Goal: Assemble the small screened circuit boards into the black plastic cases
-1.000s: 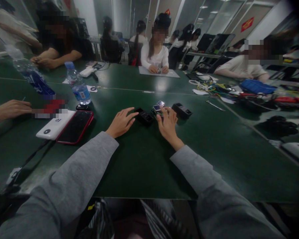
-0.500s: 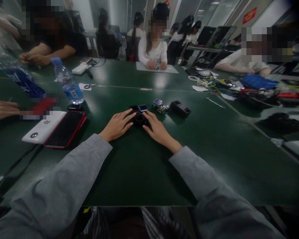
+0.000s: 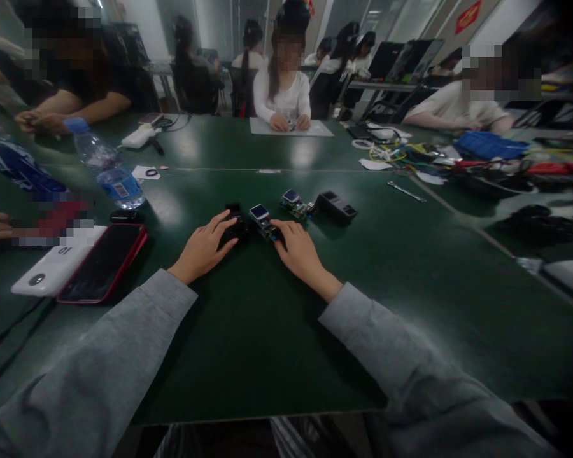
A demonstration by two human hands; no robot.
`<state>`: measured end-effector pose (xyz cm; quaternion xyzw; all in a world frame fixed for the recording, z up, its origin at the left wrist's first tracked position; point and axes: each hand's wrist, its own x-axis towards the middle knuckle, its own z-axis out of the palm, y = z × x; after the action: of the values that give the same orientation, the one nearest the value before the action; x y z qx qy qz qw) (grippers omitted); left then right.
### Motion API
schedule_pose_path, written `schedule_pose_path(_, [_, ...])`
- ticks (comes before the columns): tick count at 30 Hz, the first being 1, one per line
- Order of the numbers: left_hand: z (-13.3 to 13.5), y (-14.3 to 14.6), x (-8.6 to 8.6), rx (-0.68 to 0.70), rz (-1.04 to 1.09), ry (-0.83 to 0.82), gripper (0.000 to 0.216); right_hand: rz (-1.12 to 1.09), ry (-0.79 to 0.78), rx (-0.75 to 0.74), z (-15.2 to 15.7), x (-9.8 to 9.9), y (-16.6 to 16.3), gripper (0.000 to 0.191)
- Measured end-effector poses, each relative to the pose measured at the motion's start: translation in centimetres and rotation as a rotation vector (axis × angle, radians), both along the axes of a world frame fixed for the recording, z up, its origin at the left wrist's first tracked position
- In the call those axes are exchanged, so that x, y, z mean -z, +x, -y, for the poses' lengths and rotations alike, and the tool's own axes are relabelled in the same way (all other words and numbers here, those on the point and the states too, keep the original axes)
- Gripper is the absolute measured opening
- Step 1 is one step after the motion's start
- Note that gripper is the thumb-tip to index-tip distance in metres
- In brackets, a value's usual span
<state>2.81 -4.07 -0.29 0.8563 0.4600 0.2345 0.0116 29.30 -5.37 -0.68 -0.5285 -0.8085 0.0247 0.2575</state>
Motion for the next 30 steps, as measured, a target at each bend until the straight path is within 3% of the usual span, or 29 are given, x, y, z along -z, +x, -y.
schedule_pose_path(10, [-0.2,-0.1,0.2,0.082,0.066,-0.054,0.054,-0.110,0.178,0.060,0.3,-0.5,0.5,0.067])
schedule_pose_path(17, [-0.4,-0.4,0.5,0.098,0.064,-0.044,0.055,-0.013,0.321,0.335,-2.3,-0.7,5.7,0.060])
schedule_pose_path(22, [-0.2,-0.3,0.4,0.089,0.056,-0.053,0.055,0.042,0.194,0.430,-4.5,0.8,11.1,0.052])
schedule_pose_path(25, [-0.2,-0.3,0.4,0.091,0.051,-0.050,0.055,0.035,0.183,0.454,-5.0,1.3,12.4,0.046])
schedule_pose_path(30, [-0.2,-0.3,0.5,0.086,0.050,-0.034,0.054,-0.024,0.173,0.465,-5.3,1.7,13.6,0.051])
